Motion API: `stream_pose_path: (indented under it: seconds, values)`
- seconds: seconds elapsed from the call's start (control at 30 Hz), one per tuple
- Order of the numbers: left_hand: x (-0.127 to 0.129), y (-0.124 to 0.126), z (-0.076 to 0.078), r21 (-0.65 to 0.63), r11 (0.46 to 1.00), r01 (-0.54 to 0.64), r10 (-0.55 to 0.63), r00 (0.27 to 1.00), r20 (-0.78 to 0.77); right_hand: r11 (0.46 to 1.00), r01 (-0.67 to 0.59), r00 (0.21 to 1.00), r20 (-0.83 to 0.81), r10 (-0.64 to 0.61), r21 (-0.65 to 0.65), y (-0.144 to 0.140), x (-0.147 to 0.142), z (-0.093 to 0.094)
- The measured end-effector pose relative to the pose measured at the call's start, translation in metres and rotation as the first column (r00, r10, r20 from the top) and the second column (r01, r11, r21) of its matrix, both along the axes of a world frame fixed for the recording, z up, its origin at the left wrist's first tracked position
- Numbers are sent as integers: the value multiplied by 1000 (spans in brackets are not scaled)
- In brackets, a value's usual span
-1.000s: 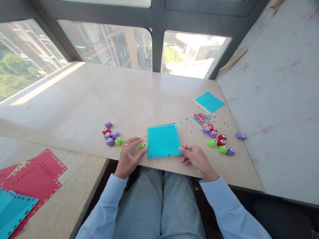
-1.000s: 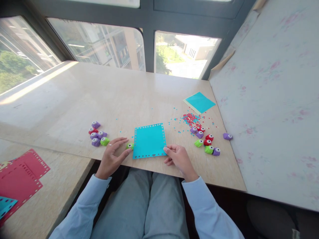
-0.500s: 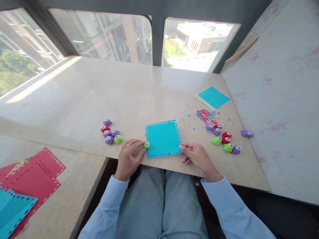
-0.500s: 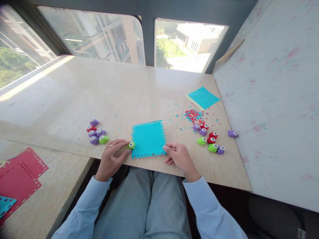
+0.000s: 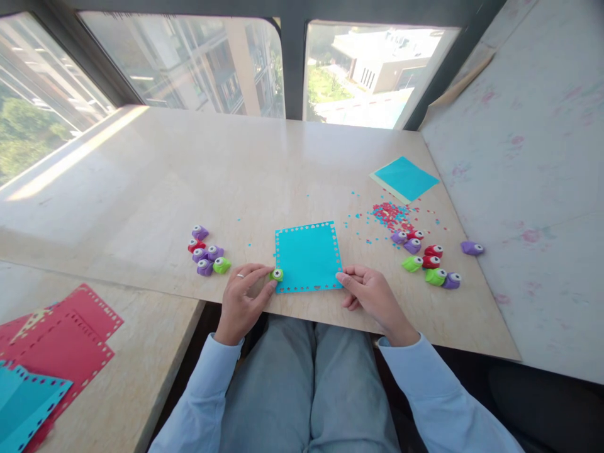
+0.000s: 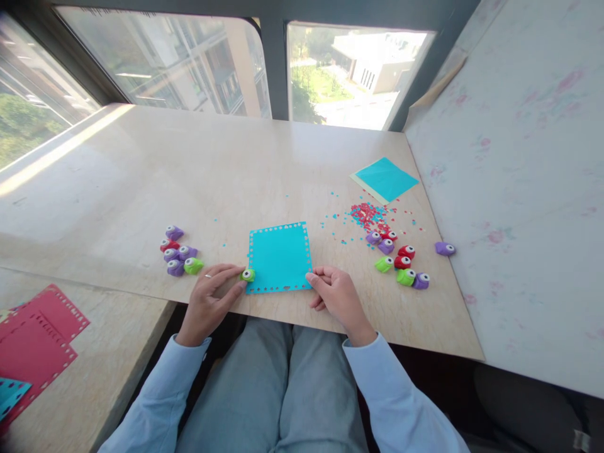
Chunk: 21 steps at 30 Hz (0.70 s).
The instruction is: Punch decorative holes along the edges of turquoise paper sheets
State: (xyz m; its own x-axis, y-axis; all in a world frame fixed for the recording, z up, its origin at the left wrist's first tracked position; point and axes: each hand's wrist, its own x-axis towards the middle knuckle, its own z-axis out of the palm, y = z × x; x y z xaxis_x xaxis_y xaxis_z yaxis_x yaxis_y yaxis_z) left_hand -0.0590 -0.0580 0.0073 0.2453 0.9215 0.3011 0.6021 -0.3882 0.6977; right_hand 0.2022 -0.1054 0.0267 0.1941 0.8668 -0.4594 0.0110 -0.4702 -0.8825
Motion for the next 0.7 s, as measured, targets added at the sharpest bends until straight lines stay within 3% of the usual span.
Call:
stream_pose_path:
  seconds: [0.7]
  values:
    - [1,1,-2,8,1000,-20,20,1000,-17,1000,8,1000,18,-8,10,0,-3,0]
